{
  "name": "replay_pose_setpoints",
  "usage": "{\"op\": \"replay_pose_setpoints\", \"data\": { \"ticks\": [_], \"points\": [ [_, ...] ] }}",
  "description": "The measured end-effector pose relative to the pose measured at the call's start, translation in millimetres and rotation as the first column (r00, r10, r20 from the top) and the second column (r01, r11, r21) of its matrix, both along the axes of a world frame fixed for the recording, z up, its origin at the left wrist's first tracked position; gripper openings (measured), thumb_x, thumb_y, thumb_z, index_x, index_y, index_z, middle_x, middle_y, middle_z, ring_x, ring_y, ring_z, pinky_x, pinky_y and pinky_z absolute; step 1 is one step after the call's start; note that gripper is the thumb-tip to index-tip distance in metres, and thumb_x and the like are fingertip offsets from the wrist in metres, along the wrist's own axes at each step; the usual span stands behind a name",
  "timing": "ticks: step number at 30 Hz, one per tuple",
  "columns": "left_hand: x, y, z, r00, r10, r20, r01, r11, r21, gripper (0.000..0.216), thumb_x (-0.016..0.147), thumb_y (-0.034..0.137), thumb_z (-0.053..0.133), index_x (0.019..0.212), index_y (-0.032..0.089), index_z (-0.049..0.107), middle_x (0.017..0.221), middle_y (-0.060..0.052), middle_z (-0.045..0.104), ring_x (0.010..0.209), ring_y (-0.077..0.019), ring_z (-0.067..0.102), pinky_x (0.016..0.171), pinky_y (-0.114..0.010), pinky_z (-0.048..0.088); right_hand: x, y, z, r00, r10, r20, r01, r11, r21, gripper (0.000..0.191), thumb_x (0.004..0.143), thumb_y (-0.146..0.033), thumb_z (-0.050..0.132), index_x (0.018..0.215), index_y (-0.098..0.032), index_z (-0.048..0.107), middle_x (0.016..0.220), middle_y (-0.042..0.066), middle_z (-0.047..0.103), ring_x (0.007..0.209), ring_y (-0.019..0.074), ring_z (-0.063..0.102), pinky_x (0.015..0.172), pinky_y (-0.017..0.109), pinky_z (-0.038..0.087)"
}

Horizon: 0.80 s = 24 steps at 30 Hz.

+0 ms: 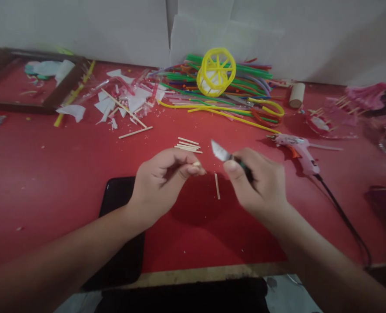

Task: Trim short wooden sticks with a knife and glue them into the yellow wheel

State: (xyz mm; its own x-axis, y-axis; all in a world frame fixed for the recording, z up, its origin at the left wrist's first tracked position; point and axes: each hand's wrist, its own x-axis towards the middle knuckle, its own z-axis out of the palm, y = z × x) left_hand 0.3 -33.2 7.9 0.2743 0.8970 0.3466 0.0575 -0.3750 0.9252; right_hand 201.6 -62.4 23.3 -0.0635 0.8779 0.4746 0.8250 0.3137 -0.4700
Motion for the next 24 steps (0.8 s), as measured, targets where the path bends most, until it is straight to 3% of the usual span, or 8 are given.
{"op": "replay_pose_setpoints", "data": {
  "ticks": [5,13,17,20,24],
  "points": [
    [0.1,0.9,-3.6,0.996,-0.019,-0.084,0.019,1.000,-0.006,0.014,0.086,0.009,0.059,0.090,0.020,0.066,0.084,-0.001,0.072,0.075,-0.0125,0.067,0.072,-0.023,0.054,-19.4,-8.5,-0.6,0.983,0.185,0.008,-0.185,0.983,-0.023,0.033,0.094,-0.044,0.048,0.074,-0.019,0.055,0.062,-0.001,0.053,0.058,0.0106,0.048,0.054,0.025,0.034],
    [0.9,-0.1,-2.2,0.991,-0.075,-0.115,0.075,0.997,0.001,0.025,0.080,0.001,0.053,0.088,0.021,0.065,0.084,0.000,0.074,0.075,-0.0129,0.068,0.070,-0.023,0.055,-20.9,-8.4,-3.4,0.977,0.209,0.047,-0.209,0.978,-0.001,0.035,0.094,-0.045,0.048,0.073,-0.018,0.056,0.063,0.001,0.056,0.058,0.0112,0.049,0.055,0.025,0.037],
    [2.7,0.3,-0.2,0.987,-0.112,-0.118,0.114,0.993,0.012,0.016,0.087,0.007,0.055,0.089,0.021,0.064,0.080,0.000,0.073,0.072,-0.0119,0.068,0.067,-0.022,0.054,-18.3,-6.5,-2.9,0.988,0.148,0.037,-0.148,0.989,-0.006,0.032,0.094,-0.044,0.048,0.075,-0.019,0.055,0.063,0.000,0.056,0.058,0.0113,0.050,0.054,0.025,0.036],
    [3.3,-1.1,1.8,0.975,-0.215,-0.056,0.211,0.975,-0.071,0.012,0.095,0.019,0.051,0.090,0.020,0.062,0.078,-0.001,0.073,0.064,-0.0106,0.066,0.063,-0.022,0.054,-13.5,-3.4,-3.7,0.999,0.043,-0.017,-0.043,0.999,-0.019,0.029,0.096,-0.042,0.045,0.080,-0.020,0.054,0.065,-0.001,0.057,0.058,0.0111,0.052,0.054,0.025,0.035],
    [4.3,-3.5,1.7,0.946,-0.317,0.073,0.325,0.926,-0.192,0.015,0.099,0.027,0.046,0.094,0.018,0.057,0.077,-0.003,0.074,0.055,-0.0099,0.062,0.056,-0.023,0.053,-8.1,0.4,-6.5,1.000,-0.004,-0.020,0.004,1.000,0.002,0.027,0.094,-0.048,0.050,0.093,-0.021,0.054,0.074,0.000,0.061,0.063,0.0123,0.055,0.057,0.025,0.040]
  ]
}}
